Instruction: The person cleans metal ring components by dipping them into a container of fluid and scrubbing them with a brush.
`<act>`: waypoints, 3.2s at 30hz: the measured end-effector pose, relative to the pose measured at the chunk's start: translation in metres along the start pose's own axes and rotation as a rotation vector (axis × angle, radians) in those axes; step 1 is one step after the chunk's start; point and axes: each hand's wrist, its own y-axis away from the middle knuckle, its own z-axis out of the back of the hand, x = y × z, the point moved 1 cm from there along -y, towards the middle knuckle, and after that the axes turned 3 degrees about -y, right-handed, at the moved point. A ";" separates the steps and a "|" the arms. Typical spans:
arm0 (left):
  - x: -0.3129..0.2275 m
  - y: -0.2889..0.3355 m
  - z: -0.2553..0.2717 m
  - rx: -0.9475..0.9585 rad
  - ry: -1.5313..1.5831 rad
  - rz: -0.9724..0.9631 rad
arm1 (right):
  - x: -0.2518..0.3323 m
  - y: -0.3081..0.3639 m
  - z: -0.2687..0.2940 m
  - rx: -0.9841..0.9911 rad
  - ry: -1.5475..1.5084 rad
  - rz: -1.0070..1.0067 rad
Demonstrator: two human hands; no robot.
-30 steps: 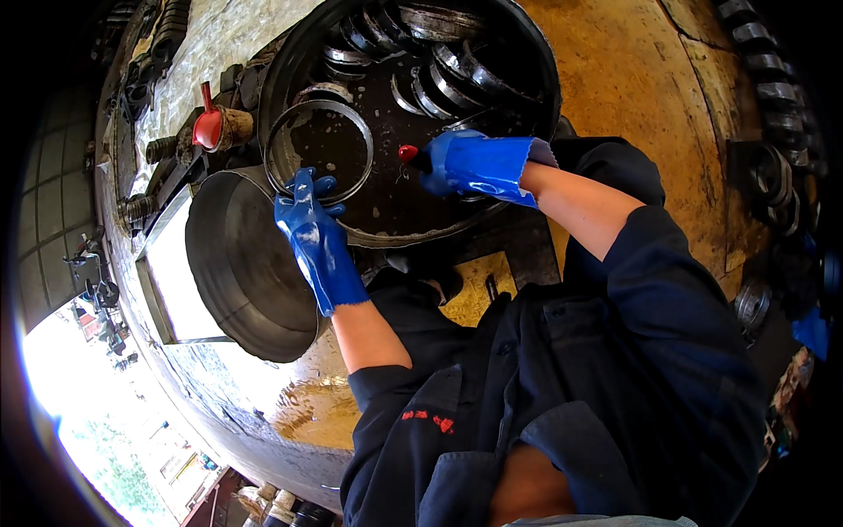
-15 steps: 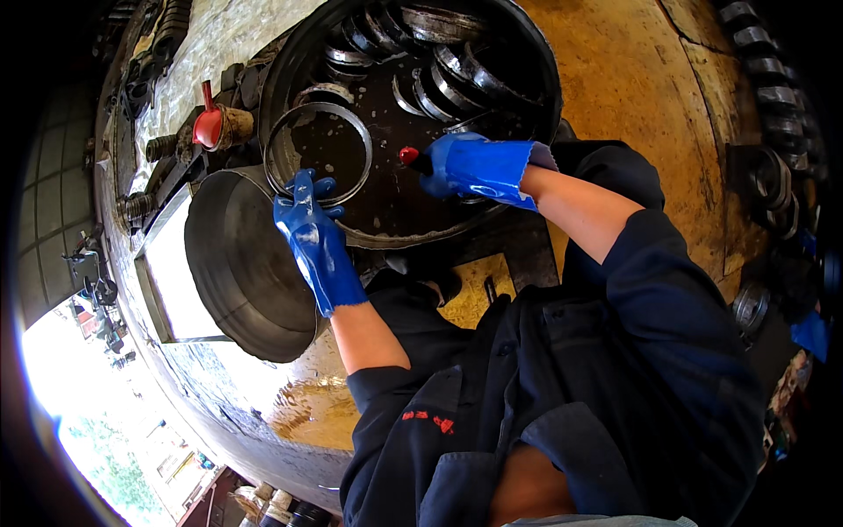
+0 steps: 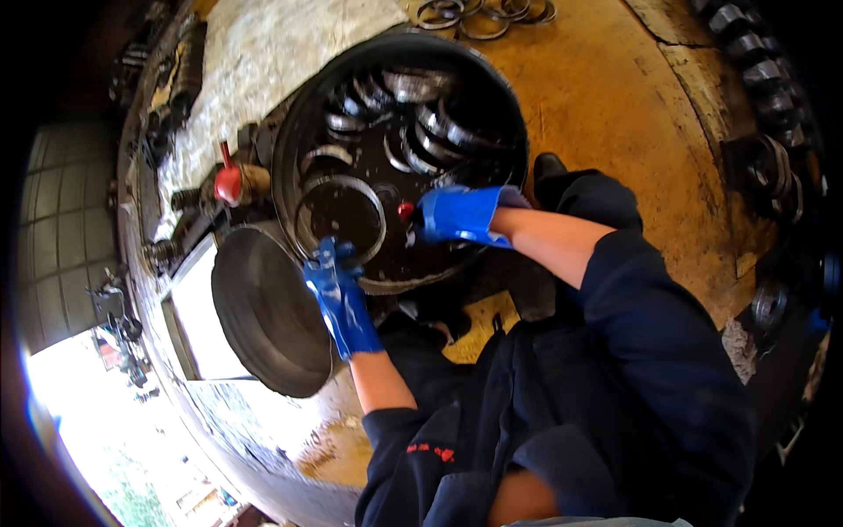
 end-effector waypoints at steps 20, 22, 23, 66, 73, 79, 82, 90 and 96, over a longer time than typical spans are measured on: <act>-0.285 -0.055 -0.248 0.620 0.141 0.065 | -0.002 0.025 -0.006 -0.086 0.032 0.153; -0.297 -0.045 -0.260 0.588 0.046 -0.096 | 0.009 0.025 -0.001 -0.051 -0.006 0.144; -0.291 -0.031 -0.272 0.590 -0.006 -0.112 | -0.001 0.025 -0.004 -0.056 -0.038 0.134; -0.054 -0.103 -0.057 0.064 -1.433 -0.561 | 0.030 0.031 0.022 0.028 0.227 -0.090; -0.079 -0.190 -0.109 0.196 -1.858 -0.921 | -0.009 0.022 -0.010 -0.240 0.298 0.323; -0.057 -0.232 -0.140 0.304 -2.093 -0.922 | 0.006 0.006 -0.001 -0.006 0.220 0.011; -0.050 -0.232 -0.137 0.258 -2.006 -1.051 | -0.004 0.007 -0.014 -0.130 0.175 0.116; -0.035 -0.211 -0.096 0.144 -1.918 -1.239 | 0.005 0.001 -0.016 -0.094 0.242 0.124; -0.044 -0.165 -0.106 0.409 -1.980 -0.524 | -0.029 -0.001 -0.035 -0.337 0.145 0.329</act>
